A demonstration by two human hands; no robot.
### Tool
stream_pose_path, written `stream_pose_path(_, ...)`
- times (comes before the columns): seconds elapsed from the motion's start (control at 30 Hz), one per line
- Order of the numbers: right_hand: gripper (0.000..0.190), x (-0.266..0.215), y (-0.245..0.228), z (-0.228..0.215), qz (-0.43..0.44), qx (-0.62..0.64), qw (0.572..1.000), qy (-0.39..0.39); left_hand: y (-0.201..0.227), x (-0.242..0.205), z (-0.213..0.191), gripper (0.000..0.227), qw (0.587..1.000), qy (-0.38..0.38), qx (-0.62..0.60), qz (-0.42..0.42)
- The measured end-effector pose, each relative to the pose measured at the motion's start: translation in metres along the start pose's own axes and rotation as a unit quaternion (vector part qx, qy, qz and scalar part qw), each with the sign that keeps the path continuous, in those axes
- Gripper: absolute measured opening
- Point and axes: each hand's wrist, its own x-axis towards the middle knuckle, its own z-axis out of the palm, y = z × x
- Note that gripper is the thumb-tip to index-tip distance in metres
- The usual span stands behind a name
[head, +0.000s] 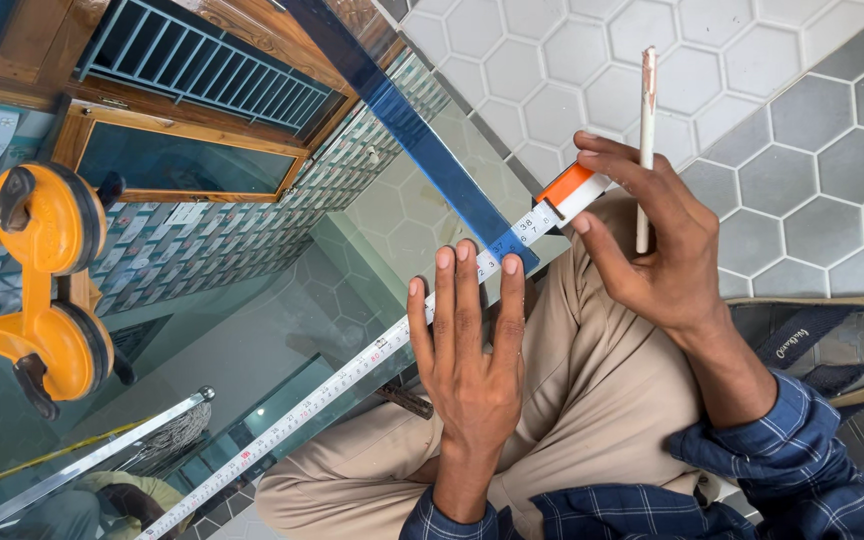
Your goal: The person sits on the floor and uses a metal file to scrape a small area on a glass pane. They then use a tape measure and a white marker to measure and mark specific points on the glass.
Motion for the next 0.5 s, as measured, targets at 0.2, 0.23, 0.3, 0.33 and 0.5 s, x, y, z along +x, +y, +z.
stream_pose_path(0.2,0.047,0.007,-0.007,-0.002,-0.026,-0.007,1.000,-0.011,0.000,0.002,-0.001,0.040,1.000,0.012,0.004,0.002)
stream_pose_path(0.23,0.048,0.006,-0.007,-0.001,-0.029,-0.020,0.999,-0.009,0.000,0.002,-0.002,0.039,1.000,0.014,0.006,0.002)
stream_pose_path(0.3,0.049,0.004,-0.007,-0.001,-0.036,-0.048,0.998,-0.004,0.000,0.003,-0.002,0.038,1.000,0.018,0.010,0.003)
stream_pose_path(0.33,0.048,0.003,-0.005,-0.001,-0.031,-0.041,0.999,-0.005,0.000,0.003,-0.003,0.038,1.000,0.020,0.013,0.004)
stream_pose_path(0.5,0.047,-0.001,0.003,-0.003,-0.006,-0.030,1.000,-0.001,0.000,0.004,0.000,0.036,0.999,0.032,0.017,0.006)
